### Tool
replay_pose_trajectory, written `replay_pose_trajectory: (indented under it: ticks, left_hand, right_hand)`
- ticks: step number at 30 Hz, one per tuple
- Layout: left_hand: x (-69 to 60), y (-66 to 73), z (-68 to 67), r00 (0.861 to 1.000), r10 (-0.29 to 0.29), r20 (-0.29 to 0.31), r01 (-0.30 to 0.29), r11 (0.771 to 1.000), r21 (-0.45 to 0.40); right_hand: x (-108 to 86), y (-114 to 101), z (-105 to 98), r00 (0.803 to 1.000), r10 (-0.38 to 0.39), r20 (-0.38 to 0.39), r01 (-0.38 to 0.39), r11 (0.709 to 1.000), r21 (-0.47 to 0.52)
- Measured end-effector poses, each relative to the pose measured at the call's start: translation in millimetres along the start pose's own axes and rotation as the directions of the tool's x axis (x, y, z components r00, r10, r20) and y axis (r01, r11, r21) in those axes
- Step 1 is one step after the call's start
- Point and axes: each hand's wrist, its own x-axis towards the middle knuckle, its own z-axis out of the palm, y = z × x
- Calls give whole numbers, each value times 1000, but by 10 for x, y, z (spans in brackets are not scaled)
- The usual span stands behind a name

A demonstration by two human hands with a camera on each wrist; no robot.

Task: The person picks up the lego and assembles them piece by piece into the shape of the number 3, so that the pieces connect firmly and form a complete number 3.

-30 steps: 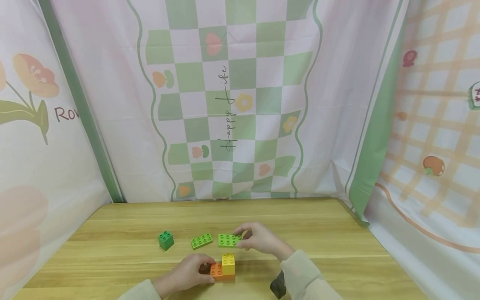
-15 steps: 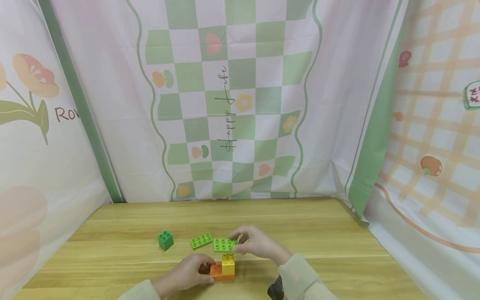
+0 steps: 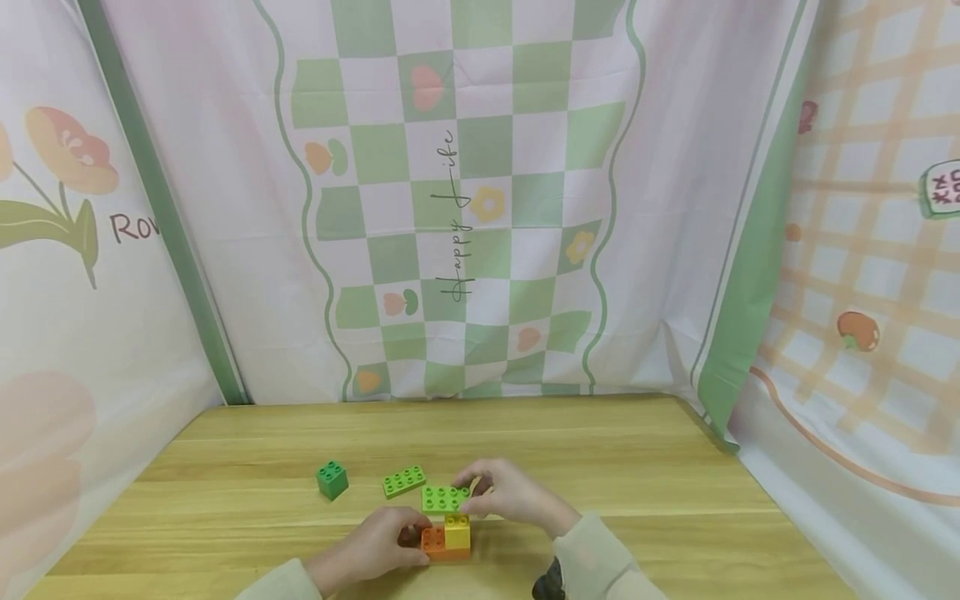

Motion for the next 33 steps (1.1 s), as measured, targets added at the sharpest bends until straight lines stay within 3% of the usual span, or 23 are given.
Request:
replay_pose_trajectory:
  ticks: [19,33]
  left_hand:
    - [7,-15,6,1000,5,5,-5,999,-34]
    - [9,-24,11,1000,-1,10,2,999,-46]
  right_hand:
    - [1,29,32,999,-43,26,43,999,3]
    - [-6,53,53,999,-30,31,30,1000,-9]
